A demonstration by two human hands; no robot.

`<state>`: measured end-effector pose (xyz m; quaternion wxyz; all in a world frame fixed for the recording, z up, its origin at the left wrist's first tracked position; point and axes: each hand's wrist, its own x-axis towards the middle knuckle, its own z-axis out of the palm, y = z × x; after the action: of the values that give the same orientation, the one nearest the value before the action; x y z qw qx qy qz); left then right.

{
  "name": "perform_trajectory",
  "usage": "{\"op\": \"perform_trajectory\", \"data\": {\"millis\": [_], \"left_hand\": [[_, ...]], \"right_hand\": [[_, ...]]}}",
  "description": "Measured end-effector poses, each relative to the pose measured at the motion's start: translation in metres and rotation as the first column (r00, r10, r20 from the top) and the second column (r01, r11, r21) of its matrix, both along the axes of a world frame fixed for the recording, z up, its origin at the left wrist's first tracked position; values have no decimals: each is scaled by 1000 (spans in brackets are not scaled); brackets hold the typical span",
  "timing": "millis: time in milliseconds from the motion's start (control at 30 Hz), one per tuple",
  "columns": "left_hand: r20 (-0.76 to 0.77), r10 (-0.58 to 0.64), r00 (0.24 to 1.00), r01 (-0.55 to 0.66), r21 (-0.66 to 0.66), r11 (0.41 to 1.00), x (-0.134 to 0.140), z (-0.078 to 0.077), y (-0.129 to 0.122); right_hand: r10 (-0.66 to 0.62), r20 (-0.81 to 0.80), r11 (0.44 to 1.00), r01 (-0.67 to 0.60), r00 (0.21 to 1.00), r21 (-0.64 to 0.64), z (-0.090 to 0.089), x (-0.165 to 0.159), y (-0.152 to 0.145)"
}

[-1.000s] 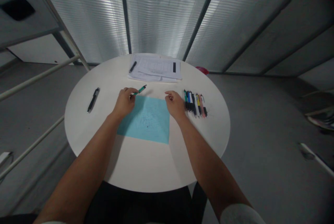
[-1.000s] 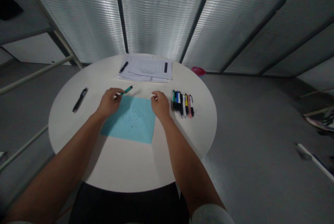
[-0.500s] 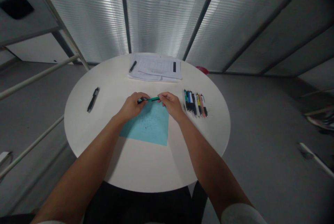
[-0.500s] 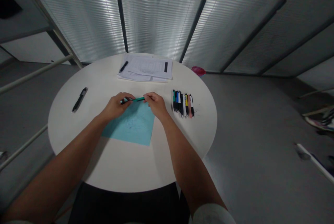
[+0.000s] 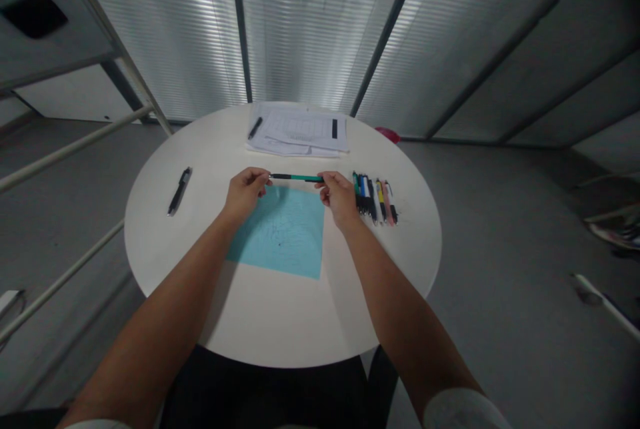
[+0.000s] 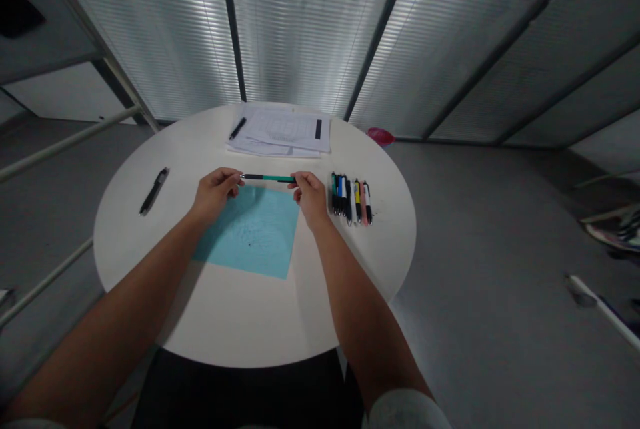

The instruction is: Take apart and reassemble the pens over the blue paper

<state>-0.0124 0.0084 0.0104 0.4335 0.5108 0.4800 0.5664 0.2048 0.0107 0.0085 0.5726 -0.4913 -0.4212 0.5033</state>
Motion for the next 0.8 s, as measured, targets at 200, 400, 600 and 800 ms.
{"op": "perform_trajectory", "data": {"millis": [200,400,600,800], "left_hand": [[101,-14,995,19,-51,999,-4,-8,7],[151,-23,988,31,-52,998,-5,-9,8],[216,-29,976,45,-69,997,-6,-6,7],[229,-45,972,65,-80,995,-7,-6,7]], "right_hand": [[21,75,999,-18,997,-36,-1,-1,1],[16,65,999,-13,998,-48,-4,0,3],[9,67,1000,-7,998,-30,-6,1,4],[16,91,1000,-14,996,-26,-6,0,4]]}}
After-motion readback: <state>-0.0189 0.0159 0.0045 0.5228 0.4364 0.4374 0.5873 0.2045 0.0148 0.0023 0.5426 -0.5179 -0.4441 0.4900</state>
